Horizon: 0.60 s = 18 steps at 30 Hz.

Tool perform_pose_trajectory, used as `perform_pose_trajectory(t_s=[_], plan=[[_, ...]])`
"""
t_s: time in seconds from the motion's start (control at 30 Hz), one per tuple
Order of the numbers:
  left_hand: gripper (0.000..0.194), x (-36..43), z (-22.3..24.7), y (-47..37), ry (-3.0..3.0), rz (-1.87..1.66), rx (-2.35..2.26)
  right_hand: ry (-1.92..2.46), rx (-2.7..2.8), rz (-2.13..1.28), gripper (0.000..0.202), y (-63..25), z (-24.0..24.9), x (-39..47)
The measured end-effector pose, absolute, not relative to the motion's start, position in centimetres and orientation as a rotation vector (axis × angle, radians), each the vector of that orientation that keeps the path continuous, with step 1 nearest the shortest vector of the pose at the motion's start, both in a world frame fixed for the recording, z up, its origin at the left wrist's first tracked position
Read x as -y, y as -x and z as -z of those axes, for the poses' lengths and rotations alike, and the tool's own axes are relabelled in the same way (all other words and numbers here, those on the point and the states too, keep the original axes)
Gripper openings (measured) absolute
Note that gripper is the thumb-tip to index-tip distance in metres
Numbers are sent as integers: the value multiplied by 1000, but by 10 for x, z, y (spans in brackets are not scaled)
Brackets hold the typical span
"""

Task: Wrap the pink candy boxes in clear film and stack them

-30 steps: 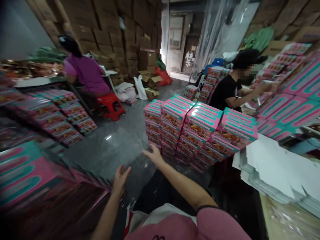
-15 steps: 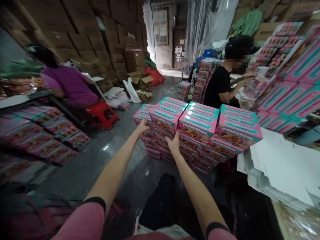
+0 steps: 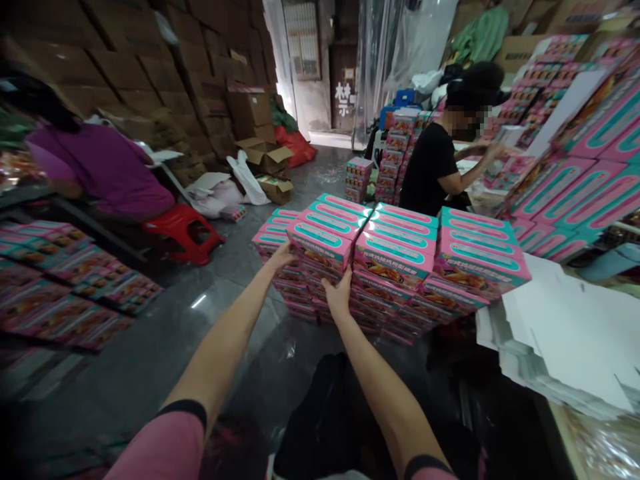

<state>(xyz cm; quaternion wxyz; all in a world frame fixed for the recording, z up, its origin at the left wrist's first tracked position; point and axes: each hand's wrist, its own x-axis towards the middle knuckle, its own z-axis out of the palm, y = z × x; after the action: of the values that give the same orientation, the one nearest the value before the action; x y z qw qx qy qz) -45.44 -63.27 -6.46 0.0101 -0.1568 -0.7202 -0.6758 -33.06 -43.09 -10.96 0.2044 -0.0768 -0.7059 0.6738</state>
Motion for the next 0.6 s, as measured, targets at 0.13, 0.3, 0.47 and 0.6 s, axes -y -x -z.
perform_pose_trajectory(t_s=[0.13, 0.3, 0.47, 0.6], plan=[[64, 638, 61, 432, 468, 2152, 2232, 397, 2104, -1740, 97, 319, 103, 433], [75, 649, 61, 403, 417, 2170, 2310, 564, 2263, -1605, 98, 313, 103, 428], [68, 647, 53, 386, 396, 2131, 2454, 327, 2163, -1685, 84, 313, 100, 419], [74, 655, 43, 359, 402, 2072, 2486, 208, 2125, -1766, 80, 297, 98, 419]])
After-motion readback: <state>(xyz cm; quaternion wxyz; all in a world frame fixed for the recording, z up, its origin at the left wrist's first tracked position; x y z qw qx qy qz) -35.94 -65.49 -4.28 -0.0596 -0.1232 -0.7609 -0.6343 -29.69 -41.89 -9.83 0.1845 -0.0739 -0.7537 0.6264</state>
